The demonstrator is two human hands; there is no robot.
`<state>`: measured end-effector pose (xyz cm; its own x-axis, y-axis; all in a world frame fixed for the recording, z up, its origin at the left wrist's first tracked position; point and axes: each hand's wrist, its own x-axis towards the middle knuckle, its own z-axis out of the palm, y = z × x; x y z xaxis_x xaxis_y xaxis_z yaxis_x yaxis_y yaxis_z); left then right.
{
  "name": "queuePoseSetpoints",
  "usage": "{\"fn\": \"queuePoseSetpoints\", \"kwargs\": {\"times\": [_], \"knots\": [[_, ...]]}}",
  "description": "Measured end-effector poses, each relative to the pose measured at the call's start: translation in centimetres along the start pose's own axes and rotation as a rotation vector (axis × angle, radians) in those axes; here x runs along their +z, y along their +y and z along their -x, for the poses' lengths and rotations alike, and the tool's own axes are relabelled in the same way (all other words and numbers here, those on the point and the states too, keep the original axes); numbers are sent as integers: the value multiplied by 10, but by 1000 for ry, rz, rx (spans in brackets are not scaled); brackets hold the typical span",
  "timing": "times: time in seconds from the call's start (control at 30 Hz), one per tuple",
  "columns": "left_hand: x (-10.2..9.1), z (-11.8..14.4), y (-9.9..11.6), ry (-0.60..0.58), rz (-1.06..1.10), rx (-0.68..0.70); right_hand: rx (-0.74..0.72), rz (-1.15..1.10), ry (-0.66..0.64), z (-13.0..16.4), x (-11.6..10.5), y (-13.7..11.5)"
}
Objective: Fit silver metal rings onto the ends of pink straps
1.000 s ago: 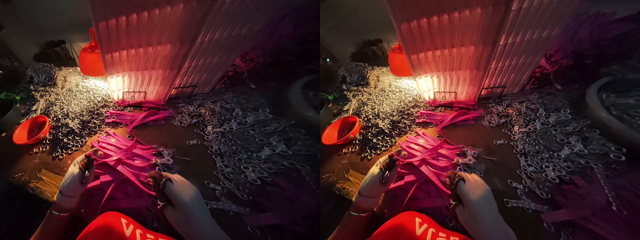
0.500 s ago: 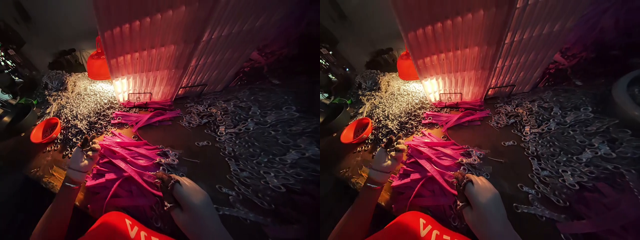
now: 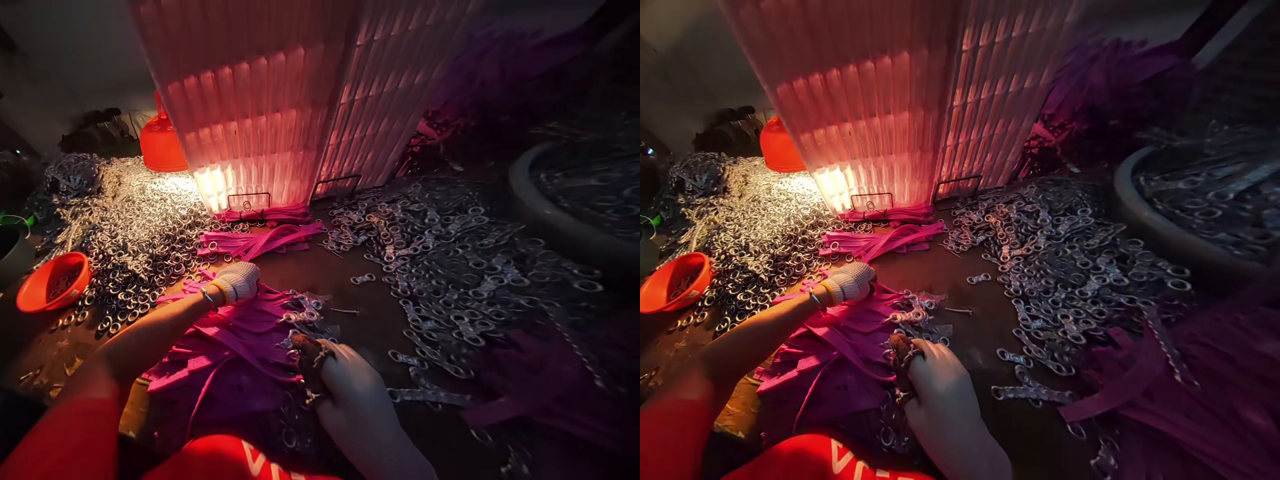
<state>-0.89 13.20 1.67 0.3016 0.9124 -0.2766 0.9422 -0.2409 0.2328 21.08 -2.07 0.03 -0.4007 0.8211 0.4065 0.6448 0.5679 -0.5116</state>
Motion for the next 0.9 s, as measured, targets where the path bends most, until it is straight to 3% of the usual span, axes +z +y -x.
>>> {"fn": "queuePoseSetpoints", "kwargs": {"times": [0.13,0.23,0.37,0.47,0.63,0.8,0.9], "knots": [[-17,29,10,102,-7,32,37,37,-28,-12,-8,-1],[-31,68,16,198,372,60,56,25,-34,-26,-13,-4],[-31,117,30,-36,1163,-170,29,11,-14,-42,-10,-10],[-24,135,43,-89,1408,-251,8,46,-44,-47,-5,-17],[-16,139,55,-79,1414,-264,57,240,-111,-45,-4,-27],[-3,134,47,-60,1310,-154,99,287,-208,-44,-5,-33],[4,132,41,-13,1238,-129,73,336,-203,-43,0,-35]]}}
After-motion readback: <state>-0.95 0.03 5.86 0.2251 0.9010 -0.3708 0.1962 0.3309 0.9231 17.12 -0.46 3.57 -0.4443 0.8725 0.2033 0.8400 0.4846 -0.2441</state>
